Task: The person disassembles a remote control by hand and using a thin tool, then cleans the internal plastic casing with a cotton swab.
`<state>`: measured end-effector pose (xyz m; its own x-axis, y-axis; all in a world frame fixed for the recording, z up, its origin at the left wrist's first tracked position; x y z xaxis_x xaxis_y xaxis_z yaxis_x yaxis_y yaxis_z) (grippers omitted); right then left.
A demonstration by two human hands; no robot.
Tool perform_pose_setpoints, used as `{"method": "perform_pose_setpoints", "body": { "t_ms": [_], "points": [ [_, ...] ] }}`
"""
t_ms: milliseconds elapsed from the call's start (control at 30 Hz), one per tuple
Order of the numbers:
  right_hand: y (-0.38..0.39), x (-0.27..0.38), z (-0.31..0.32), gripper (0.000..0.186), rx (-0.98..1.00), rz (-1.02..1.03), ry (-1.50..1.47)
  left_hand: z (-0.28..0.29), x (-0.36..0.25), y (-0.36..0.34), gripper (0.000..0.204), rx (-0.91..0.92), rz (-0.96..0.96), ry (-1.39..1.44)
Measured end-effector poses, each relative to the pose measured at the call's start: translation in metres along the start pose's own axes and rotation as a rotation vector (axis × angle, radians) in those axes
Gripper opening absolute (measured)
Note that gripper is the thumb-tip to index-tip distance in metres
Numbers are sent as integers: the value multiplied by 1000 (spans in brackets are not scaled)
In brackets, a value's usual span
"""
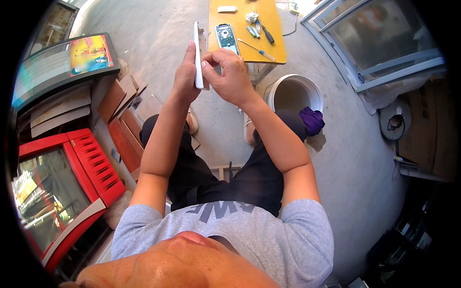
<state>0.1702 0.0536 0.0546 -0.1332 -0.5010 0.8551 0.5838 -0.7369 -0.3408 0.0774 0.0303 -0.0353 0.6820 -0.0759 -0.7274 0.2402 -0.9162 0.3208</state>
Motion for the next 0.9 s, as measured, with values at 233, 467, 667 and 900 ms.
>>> {"method": "perform_pose_setpoints", "body": {
  "t_ms": [233,467,667,900],
  "points": [
    [-17,-69,36,22,-93,-180,387,-5,3,-3,53,226,167,532],
    [-21,-154,73,21,44,-527,964,-9,-9,4,52,351,149,550],
    [-18,-143,70,24,-137,-370,817,-15,-9,7,53,406,202,614],
    [-5,-11,42,32,-117,69,133,-16,-8,13,52,287,173,456]
  ]
}}
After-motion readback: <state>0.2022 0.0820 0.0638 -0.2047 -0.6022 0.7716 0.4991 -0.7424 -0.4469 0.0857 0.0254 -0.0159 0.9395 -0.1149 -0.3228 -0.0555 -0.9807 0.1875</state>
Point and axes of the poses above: each hand's wrist, its own y-axis away from the middle knuckle, its own z-axis out of the back of the hand, x = y × z, the point moved 10 cm from there along -y, towards the middle knuckle, and after that the axes turned 2 degrees about y, right-handed, at the moved point
